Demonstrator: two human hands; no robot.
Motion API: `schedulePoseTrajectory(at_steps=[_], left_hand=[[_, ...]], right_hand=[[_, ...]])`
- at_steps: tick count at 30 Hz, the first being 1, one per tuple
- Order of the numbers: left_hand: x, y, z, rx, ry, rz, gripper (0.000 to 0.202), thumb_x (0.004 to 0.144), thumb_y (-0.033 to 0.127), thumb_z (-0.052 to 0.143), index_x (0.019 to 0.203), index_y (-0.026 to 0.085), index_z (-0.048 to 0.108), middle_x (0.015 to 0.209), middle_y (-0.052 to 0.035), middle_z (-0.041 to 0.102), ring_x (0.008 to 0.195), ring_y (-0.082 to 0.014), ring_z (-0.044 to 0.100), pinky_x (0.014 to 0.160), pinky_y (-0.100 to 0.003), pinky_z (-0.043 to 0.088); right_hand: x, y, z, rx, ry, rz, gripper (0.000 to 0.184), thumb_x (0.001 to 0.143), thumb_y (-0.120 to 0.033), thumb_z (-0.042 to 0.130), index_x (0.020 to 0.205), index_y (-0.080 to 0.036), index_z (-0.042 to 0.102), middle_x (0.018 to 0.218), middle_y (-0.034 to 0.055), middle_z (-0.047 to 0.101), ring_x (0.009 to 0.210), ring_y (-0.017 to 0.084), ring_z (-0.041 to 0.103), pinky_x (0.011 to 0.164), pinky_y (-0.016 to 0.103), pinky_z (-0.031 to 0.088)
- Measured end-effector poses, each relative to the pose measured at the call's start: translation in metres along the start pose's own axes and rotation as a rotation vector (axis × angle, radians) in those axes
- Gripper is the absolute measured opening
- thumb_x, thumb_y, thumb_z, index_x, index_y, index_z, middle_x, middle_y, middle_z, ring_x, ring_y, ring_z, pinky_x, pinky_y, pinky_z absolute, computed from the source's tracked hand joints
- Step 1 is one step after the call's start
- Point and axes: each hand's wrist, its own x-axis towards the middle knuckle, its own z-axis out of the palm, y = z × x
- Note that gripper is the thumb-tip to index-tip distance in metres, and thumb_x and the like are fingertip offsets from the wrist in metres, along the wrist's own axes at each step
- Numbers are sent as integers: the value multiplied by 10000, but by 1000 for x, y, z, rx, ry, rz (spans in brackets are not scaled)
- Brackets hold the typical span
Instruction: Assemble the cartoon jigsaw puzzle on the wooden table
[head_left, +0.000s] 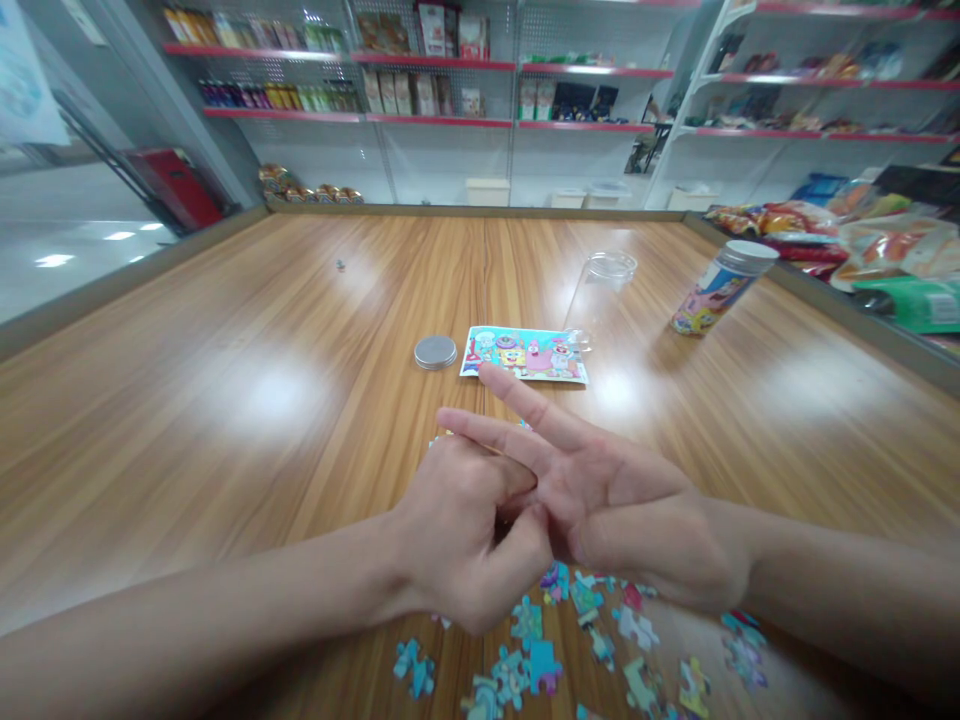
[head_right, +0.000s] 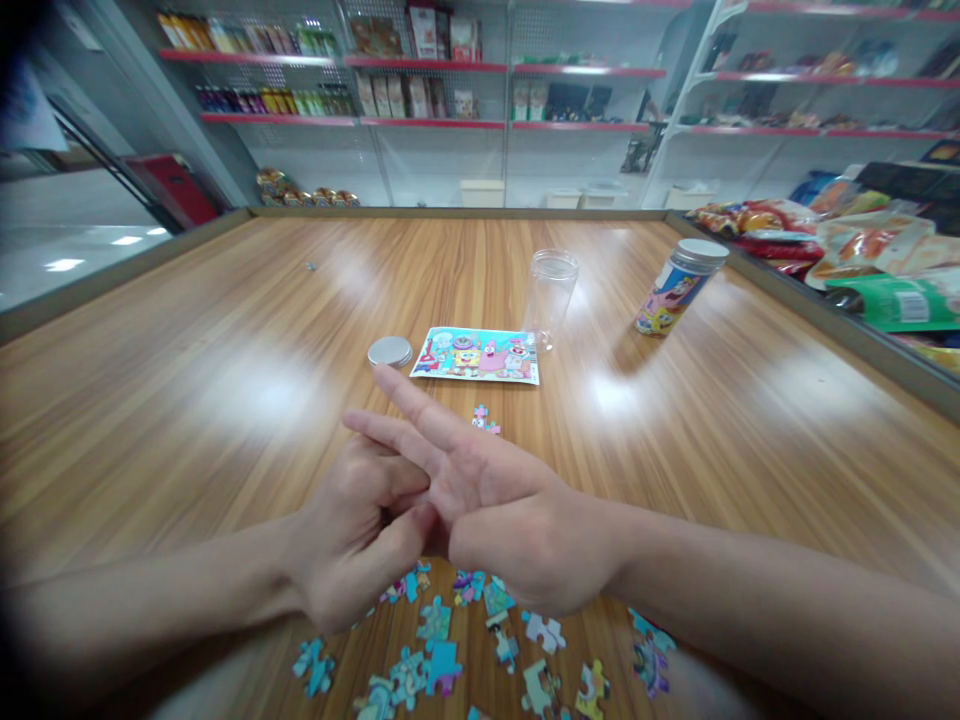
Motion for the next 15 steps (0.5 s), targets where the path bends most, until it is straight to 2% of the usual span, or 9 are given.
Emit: schedulePoseTrajectory(at_steps=[2, 4, 7, 9, 13, 15], left_hand=[[-2, -1, 2, 30, 32, 1, 195, 667, 188, 458, 479, 158, 415, 411, 28, 422, 392, -73, 333, 431, -261, 216], [-3, -1, 3, 78, 67, 17, 200, 660, 189, 468, 470, 158, 411, 407, 27, 422, 387, -73, 328, 436, -263, 209], [-3, 1, 3, 210, 100, 32, 192, 653, 199, 469, 467, 165, 437, 421, 4, 455, 398, -100, 382, 454, -284, 223], [-2, 3, 1, 315, 114, 55, 166, 648, 212, 456, 487, 173, 465, 437, -15, 476, 401, -124, 413, 462, -303, 233], [0, 3, -1, 424, 122, 128, 139, 639, 227, 432, 510, 191, 469, 440, -18, 465, 376, -141, 400, 449, -325, 235], [1, 2, -2, 416, 110, 158, 133, 642, 222, 433, 516, 196, 464, 437, -11, 457, 368, -141, 389, 436, -329, 224]], right_hand=[[0, -2, 1, -80, 14, 26, 1075, 707, 30, 473, 1604, -373, 39, 1633, 27, 284, 1386, 165, 484, 1176, 379, 363], [0, -3, 3, -171, 49, 42, 1041, 745, 19, 470, 1612, -336, 15, 1630, 45, 291, 1430, 176, 431, 1206, 406, 319], [0, -1, 4, -274, 90, 11, 998, 778, 11, 462, 1618, -294, 20, 1640, 49, 266, 1502, 174, 309, 1252, 416, 228], [0, 1, 3, -311, 97, -16, 981, 786, 9, 454, 1619, -290, 31, 1644, 47, 256, 1518, 175, 271, 1260, 425, 208], [2, 5, 3, -309, 118, -42, 979, 768, 12, 455, 1619, -289, 78, 1625, 61, 300, 1508, 173, 293, 1265, 437, 185], [3, 6, 3, -236, 120, -47, 1011, 729, 16, 464, 1614, -308, 99, 1622, 57, 310, 1497, 171, 317, 1257, 438, 215]])
